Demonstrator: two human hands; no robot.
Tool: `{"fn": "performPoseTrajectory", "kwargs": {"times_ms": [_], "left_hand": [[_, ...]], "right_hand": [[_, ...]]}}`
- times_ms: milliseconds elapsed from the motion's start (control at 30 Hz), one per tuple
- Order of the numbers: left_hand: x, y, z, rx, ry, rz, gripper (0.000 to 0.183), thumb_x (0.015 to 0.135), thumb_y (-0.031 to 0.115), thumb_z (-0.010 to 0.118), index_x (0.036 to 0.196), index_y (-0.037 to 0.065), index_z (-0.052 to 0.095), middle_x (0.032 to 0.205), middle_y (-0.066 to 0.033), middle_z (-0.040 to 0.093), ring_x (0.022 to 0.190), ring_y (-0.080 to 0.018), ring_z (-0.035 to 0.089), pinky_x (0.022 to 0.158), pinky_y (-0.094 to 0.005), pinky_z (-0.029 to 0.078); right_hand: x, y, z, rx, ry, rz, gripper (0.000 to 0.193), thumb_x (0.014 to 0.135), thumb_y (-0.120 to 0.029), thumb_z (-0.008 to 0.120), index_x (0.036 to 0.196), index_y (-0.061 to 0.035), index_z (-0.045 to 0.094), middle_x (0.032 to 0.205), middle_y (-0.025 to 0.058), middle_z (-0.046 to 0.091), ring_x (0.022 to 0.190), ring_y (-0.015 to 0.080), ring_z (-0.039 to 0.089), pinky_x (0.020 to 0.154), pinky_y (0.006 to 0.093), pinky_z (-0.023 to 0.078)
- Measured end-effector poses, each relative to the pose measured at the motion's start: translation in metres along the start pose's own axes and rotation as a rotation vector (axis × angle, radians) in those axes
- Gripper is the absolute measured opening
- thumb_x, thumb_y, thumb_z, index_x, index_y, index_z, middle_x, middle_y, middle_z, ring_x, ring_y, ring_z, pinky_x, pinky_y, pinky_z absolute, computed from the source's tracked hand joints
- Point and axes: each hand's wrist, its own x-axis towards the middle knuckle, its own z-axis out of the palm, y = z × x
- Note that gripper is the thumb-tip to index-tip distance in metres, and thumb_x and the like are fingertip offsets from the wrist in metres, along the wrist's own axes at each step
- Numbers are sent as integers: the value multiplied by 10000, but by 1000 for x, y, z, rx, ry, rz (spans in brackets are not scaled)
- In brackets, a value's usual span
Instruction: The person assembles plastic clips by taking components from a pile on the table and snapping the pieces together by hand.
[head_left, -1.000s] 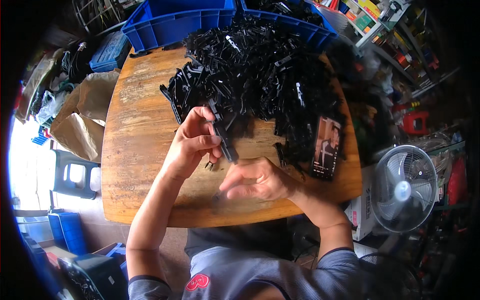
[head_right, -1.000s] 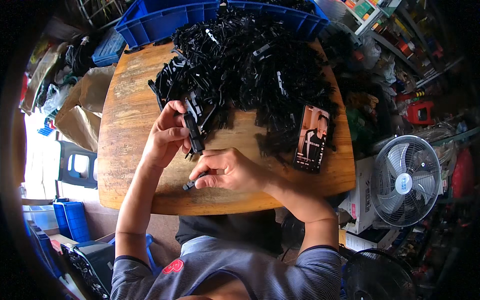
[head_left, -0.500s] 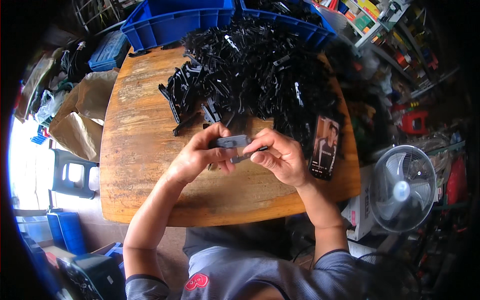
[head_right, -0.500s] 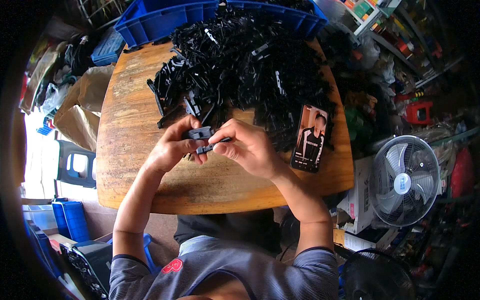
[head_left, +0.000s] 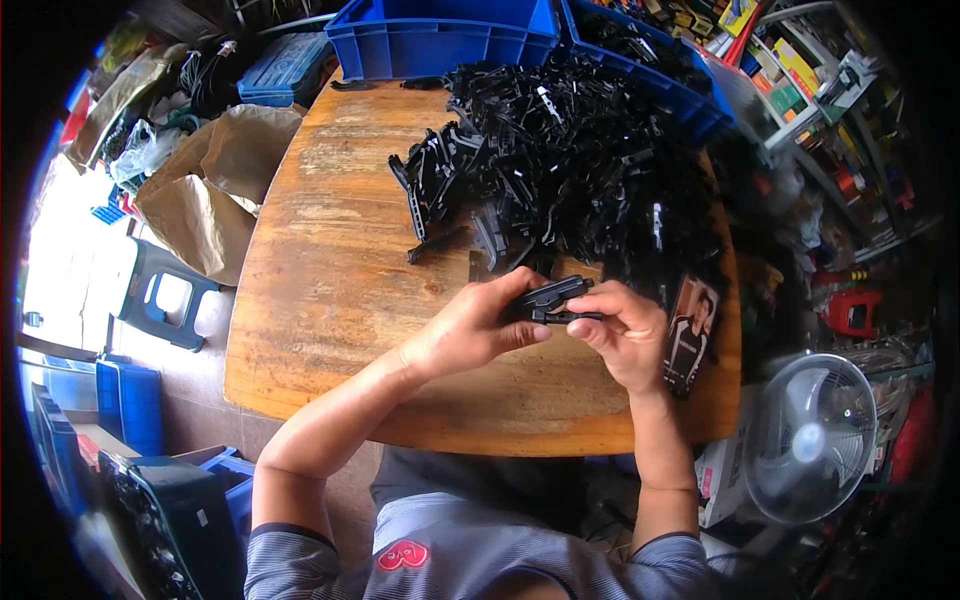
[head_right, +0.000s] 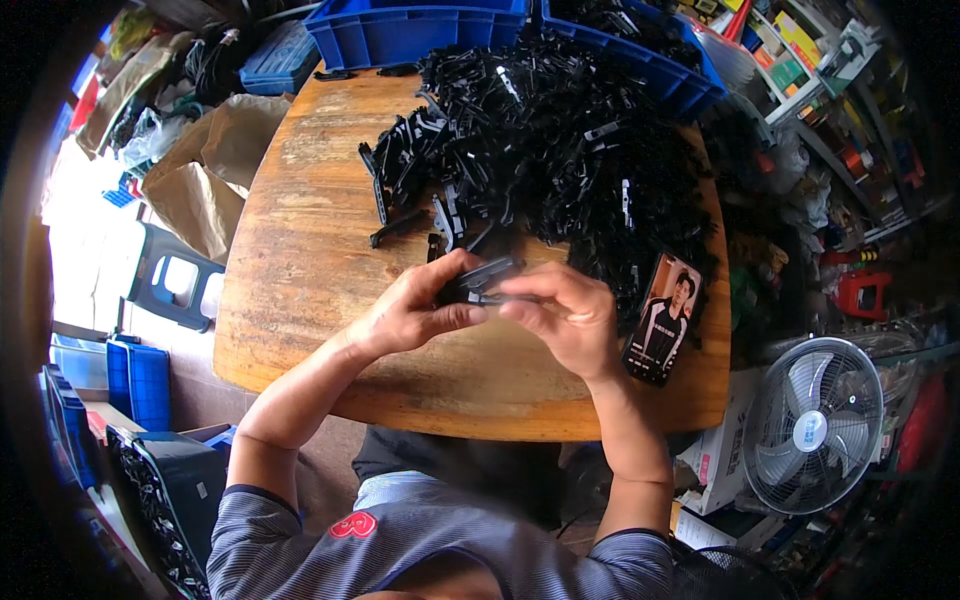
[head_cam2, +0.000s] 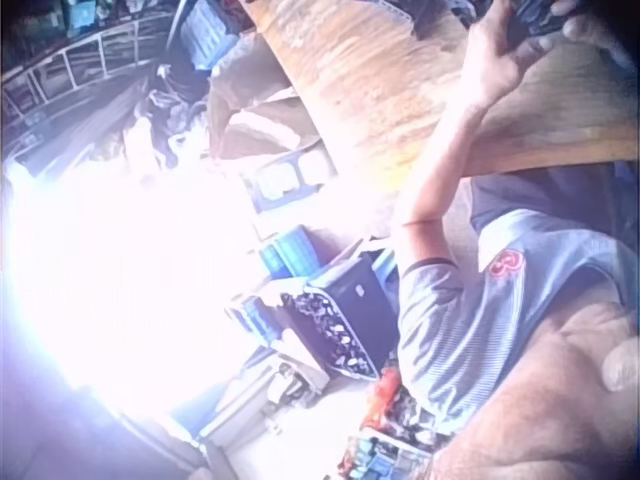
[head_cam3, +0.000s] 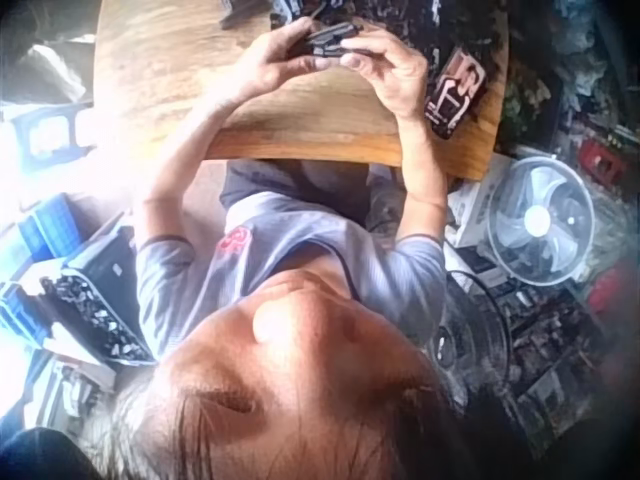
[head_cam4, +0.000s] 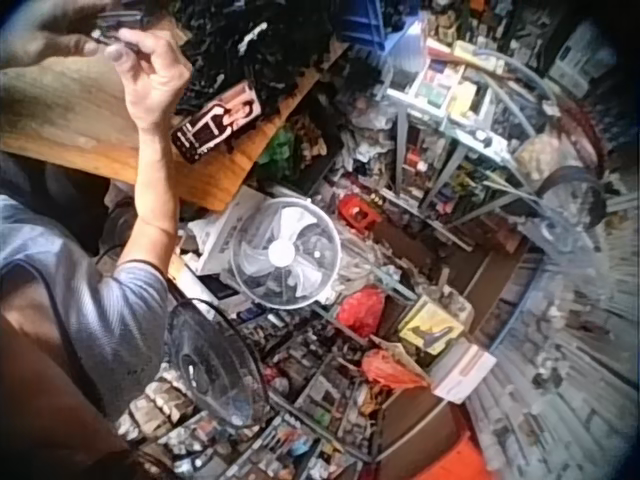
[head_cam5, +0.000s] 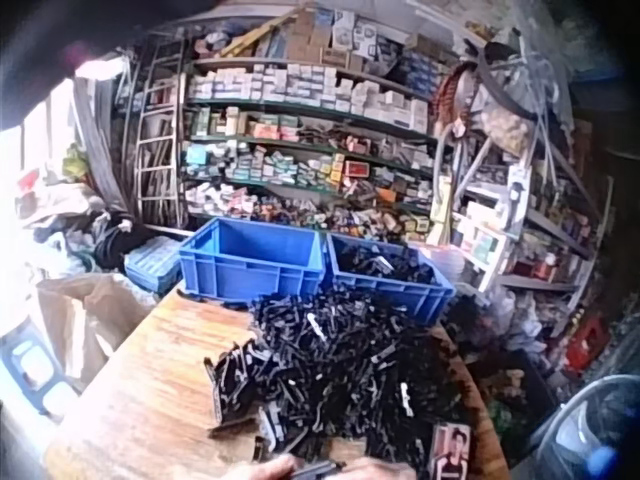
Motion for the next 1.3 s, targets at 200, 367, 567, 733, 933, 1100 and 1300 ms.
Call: {"fn": "performPoseTrajectory", "kwargs": {"times_ms": [200, 367, 567, 733, 933, 1100, 1300], "left_hand": [[1, -1, -1, -104, -120, -45, 346, 829, 250, 674, 1044, 36, 507, 746, -160, 585, 690, -265, 595, 640, -381, 450], [-2, -3, 7, 286, 13, 92, 396, 825, 221, 671, 1114, 17, 492, 705, -172, 573, 614, -323, 579, 554, -371, 445], [-2, -4, 11, 396, 129, 173, 336, 835, 294, 649, 911, 16, 477, 620, -193, 560, 591, -408, 567, 499, -445, 434], [-2, -5, 11, 386, 139, 194, 330, 845, 300, 638, 921, 23, 476, 612, -194, 553, 581, -409, 560, 497, -444, 438], [-5, 2, 4, 283, 50, 201, 323, 856, 314, 624, 859, 23, 485, 570, -190, 506, 555, -404, 536, 488, -425, 423], [-7, 3, 1, 309, -1, 205, 328, 860, 319, 615, 850, 17, 489, 631, -192, 527, 589, -400, 537, 502, -416, 423], [-3, 2, 5, 310, -41, 221, 271, 786, 203, 664, 961, 43, 532, 835, -157, 598, 725, -361, 588, 611, -430, 466]], "right_hand": [[0, -3, -2, 148, 17, 137, 204, 786, -143, 718, 940, -19, 670, 831, 41, 649, 707, 73, 575, 607, 195, 455], [1, -7, 7, -181, 42, -68, 220, 750, -99, 743, 916, 13, 653, 824, 71, 624, 722, 109, 565, 610, 213, 438], [-3, -1, 12, -118, 59, 13, 241, 751, -91, 737, 966, -16, 657, 875, 72, 646, 749, 138, 608, 644, 238, 492], [9, -17, 18, -315, 223, -46, 418, 765, -211, 738, 1086, 4, 580, 967, 71, 608, 782, 149, 579, 642, 251, 489], [-3, -6, 9, 64, -25, 171, 384, 803, -241, 716, 1025, 18, 540, 936, 42, 535, 828, 98, 552, 728, 216, 459], [1, -1, 6, 91, -25, 75, 248, 789, -187, 733, 902, -12, 599, 822, 52, 616, 738, 113, 582, 657, 264, 473], [1, -5, 6, -163, -51, -111, 274, 725, -163, 777, 899, -32, 612, 802, 56, 604, 747, 152, 576, 643, 276, 464]]}}
